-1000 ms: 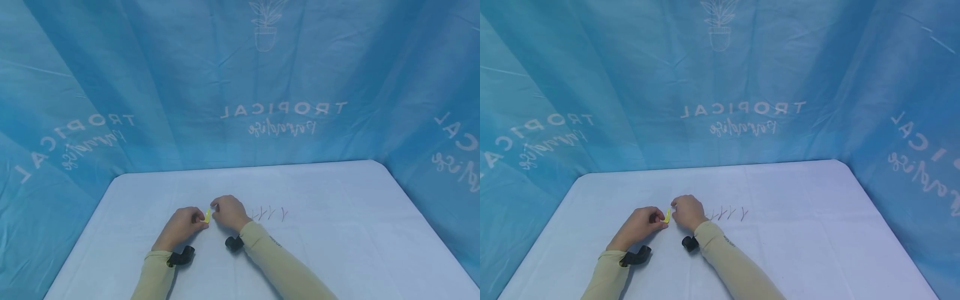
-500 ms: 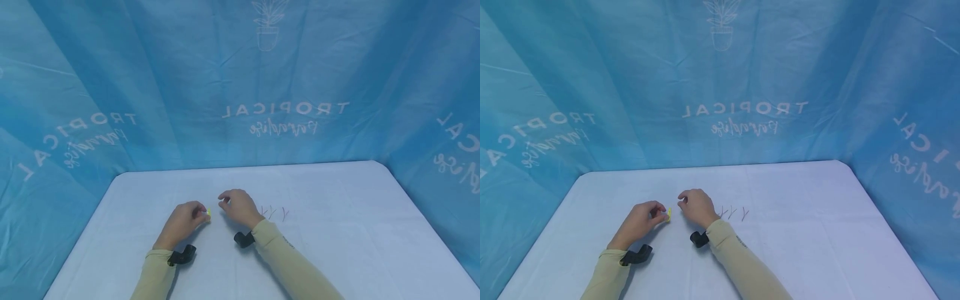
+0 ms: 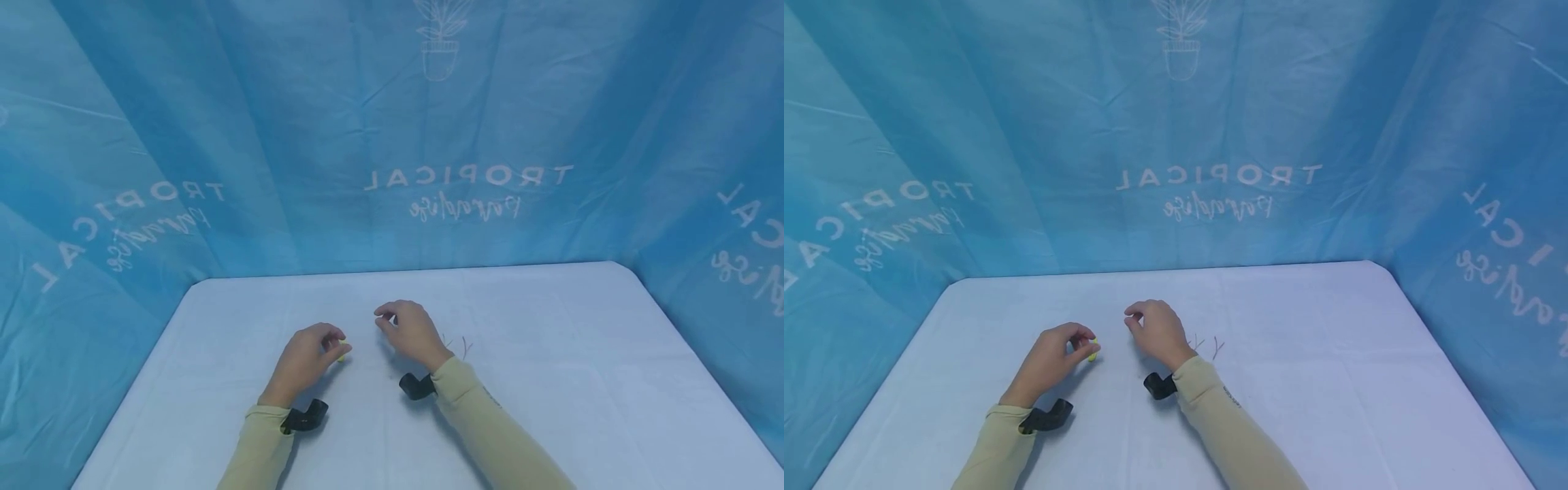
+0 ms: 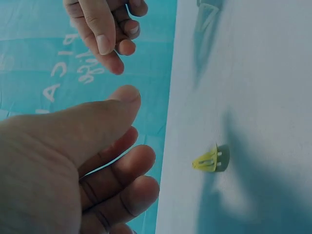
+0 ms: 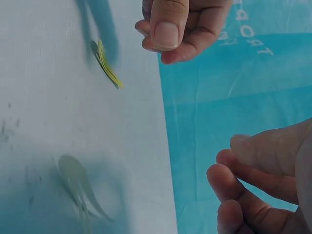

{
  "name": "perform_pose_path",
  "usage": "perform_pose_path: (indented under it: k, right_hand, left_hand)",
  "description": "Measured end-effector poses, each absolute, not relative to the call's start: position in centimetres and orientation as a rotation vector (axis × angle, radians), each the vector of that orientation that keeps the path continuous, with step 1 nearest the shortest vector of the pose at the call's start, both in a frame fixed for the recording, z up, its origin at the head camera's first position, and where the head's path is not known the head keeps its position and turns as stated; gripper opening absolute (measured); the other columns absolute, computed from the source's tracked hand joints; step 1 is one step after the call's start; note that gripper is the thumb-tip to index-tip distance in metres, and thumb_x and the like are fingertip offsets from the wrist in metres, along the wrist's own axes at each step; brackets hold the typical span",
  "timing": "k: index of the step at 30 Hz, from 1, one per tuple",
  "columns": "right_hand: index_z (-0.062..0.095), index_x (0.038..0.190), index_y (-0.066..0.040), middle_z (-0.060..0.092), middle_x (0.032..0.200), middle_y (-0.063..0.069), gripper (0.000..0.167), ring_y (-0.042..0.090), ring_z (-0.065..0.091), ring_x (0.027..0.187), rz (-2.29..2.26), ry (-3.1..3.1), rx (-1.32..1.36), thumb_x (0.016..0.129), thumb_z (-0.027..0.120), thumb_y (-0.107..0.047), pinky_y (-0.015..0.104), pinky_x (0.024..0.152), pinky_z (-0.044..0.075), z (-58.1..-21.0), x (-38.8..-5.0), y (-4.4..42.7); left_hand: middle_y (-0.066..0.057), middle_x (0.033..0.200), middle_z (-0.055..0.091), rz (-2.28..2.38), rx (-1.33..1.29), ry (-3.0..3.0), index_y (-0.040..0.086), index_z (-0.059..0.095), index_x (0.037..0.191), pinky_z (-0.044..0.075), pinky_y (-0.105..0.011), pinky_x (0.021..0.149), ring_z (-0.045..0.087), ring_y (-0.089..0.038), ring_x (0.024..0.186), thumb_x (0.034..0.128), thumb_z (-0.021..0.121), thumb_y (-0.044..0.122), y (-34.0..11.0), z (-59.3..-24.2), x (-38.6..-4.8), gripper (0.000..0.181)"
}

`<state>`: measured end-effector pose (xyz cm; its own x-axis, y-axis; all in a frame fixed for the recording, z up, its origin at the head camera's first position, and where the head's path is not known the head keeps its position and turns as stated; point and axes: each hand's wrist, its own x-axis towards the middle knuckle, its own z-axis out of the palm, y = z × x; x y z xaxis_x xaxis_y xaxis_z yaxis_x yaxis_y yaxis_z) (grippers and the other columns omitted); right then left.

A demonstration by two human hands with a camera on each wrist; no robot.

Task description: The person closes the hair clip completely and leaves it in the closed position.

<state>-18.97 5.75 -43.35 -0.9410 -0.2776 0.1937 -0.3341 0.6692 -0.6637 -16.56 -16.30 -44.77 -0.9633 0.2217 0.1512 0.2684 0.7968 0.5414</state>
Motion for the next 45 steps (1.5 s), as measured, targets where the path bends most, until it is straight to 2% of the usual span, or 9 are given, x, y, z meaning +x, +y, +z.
perform_pose_path:
  k: [12, 17, 28, 32, 45]
  right_hand:
    - [0.075, 0.111, -0.007, 0.070, 0.106, 0.007, 0.018, 0.023, 0.061, 0.095, 1.156, -2.789, 0.398, 0.098, 0.064, -0.013, 0.041, 0.084, 0.051, -44.0, -18.0, 7.5]
    - [0.075, 0.110, -0.008, 0.070, 0.106, 0.007, 0.017, 0.023, 0.061, 0.095, 1.150, -2.815, 0.346, 0.097, 0.065, -0.013, 0.042, 0.085, 0.051, -44.4, -17.7, 7.8]
    - [0.075, 0.110, -0.007, 0.071, 0.105, 0.009, 0.017, 0.024, 0.063, 0.094, 1.097, -2.843, 0.380, 0.097, 0.065, -0.013, 0.042, 0.085, 0.051, -45.5, -17.7, 8.4]
    - [0.075, 0.111, -0.006, 0.071, 0.106, 0.010, 0.018, 0.027, 0.064, 0.100, 1.088, -2.865, 0.397, 0.098, 0.064, -0.014, 0.045, 0.090, 0.050, -45.6, -17.6, 8.6]
    - [0.075, 0.107, -0.003, 0.071, 0.104, 0.012, 0.017, 0.031, 0.064, 0.103, 1.030, -2.893, 0.483, 0.097, 0.064, -0.012, 0.048, 0.093, 0.049, -46.1, -17.7, 9.0]
  left_hand:
    - [0.007, 0.082, 0.064, -0.879, -0.437, -2.865, 0.012, 0.073, 0.098, 0.050, -0.034, 0.072, 0.058, -0.010, 0.075, 0.0865, 0.081, 0.024, -14.8, -44.9, -16.1, 0.019]
    - [0.007, 0.082, 0.064, -0.876, -0.484, -2.799, 0.012, 0.072, 0.098, 0.050, -0.033, 0.070, 0.058, -0.009, 0.074, 0.0870, 0.080, 0.025, -14.3, -45.0, -15.8, 0.018]
    - [0.009, 0.082, 0.063, -0.916, -0.515, -2.761, 0.013, 0.072, 0.099, 0.049, -0.028, 0.067, 0.057, -0.008, 0.073, 0.0873, 0.080, 0.025, -13.0, -45.7, -15.5, 0.019]
    - [0.010, 0.082, 0.063, -0.918, -0.531, -2.756, 0.013, 0.072, 0.099, 0.048, -0.028, 0.067, 0.057, -0.008, 0.073, 0.0870, 0.080, 0.026, -12.7, -45.9, -15.4, 0.019]
    - [0.004, 0.088, 0.069, -0.855, -0.619, -2.766, 0.013, 0.073, 0.100, 0.050, -0.030, 0.069, 0.061, -0.010, 0.076, 0.0866, 0.080, 0.026, -11.6, -46.5, -15.0, 0.020]
